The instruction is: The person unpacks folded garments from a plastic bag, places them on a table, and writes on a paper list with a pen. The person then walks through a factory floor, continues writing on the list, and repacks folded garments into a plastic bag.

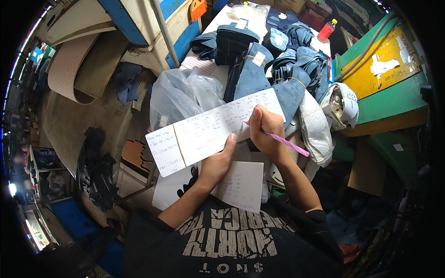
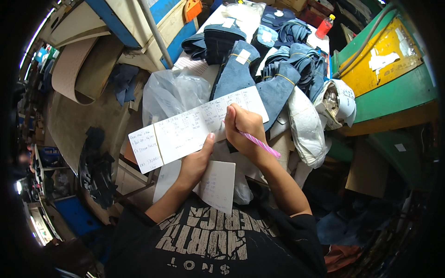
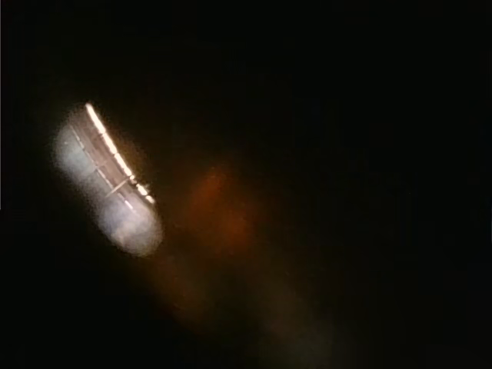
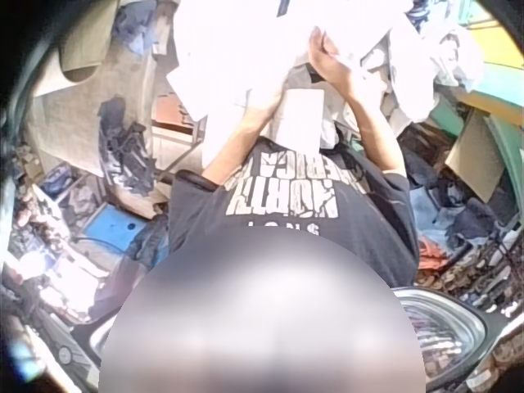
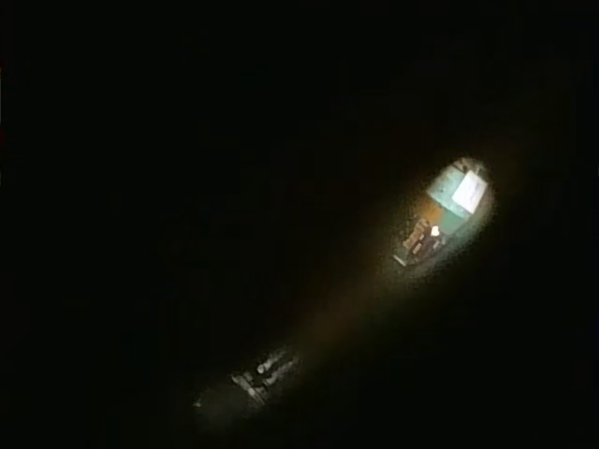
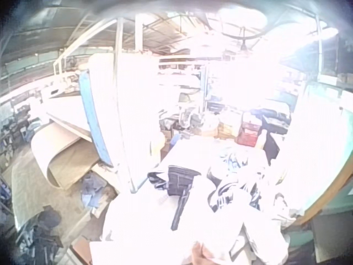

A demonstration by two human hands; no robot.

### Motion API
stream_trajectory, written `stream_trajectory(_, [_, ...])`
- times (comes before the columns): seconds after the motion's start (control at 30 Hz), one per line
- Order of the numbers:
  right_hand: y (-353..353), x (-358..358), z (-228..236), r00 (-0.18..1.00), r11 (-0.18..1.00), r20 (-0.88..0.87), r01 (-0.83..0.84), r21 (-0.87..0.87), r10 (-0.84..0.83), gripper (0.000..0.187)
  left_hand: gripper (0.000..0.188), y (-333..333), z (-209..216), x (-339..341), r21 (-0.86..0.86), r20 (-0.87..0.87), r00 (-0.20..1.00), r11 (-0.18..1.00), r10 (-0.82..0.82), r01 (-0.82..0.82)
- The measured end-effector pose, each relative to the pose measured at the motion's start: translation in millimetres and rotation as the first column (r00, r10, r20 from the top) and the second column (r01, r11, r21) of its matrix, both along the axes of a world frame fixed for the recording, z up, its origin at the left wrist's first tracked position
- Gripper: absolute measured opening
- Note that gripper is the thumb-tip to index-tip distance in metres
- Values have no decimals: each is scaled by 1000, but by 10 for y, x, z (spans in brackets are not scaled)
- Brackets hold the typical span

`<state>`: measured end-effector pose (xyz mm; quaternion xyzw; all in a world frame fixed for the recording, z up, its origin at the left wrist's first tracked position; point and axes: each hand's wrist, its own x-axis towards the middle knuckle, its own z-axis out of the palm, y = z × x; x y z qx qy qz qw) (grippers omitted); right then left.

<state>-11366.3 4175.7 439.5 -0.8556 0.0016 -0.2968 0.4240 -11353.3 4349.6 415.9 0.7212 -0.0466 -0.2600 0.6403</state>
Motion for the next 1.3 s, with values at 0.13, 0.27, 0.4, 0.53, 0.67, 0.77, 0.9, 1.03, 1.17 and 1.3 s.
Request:
stream_trajectory(0.13, [80,-162,6,1000,1000,-1,0,8,0,33,39,13,0,-12,-12,3,1000,1000,-6,6])
stream_trajectory(0.27, [84,-138,-9,997,996,-50,55,71,-51,32,39,19,-28,-11,-4,24,1000,1000,-13,13])
stream_trajectory(0.4, [5,40,-54,998,999,45,35,-37,-33,33,41,23,-46,11,4,-18,1000,1000,-23,23])
stream_trajectory(0.53, [-22,54,-72,996,996,81,17,85,-24,40,40,29,-28,4,-27,-29,999,999,-19,18])
stream_trajectory(0.67, [76,-156,0,988,869,122,19,494,-91,47,30,53,41,2,-130,-117,993,990,35,-50])
stream_trajectory(0.77, [257,-490,122,994,874,98,-87,479,45,49,25,111,138,10,-244,-330,942,959,60,-146])
stream_trajectory(0.9, [390,-486,258,984,909,74,-179,376,163,52,32,223,295,3,-297,-377,926,947,4,-125])
stream_trajectory(1.03, [540,-531,304,975,920,79,-223,321,209,52,38,289,400,5,-310,-327,944,949,-44,-63])
stream_trajectory(1.17, [702,-707,271,974,922,52,-225,316,220,52,38,339,457,-32,-292,-325,944,955,-49,-51])
stream_trajectory(1.3, [767,-699,213,972,932,-134,-137,335,191,50,36,387,504,-122,-215,-231,973,976,-8,-43])
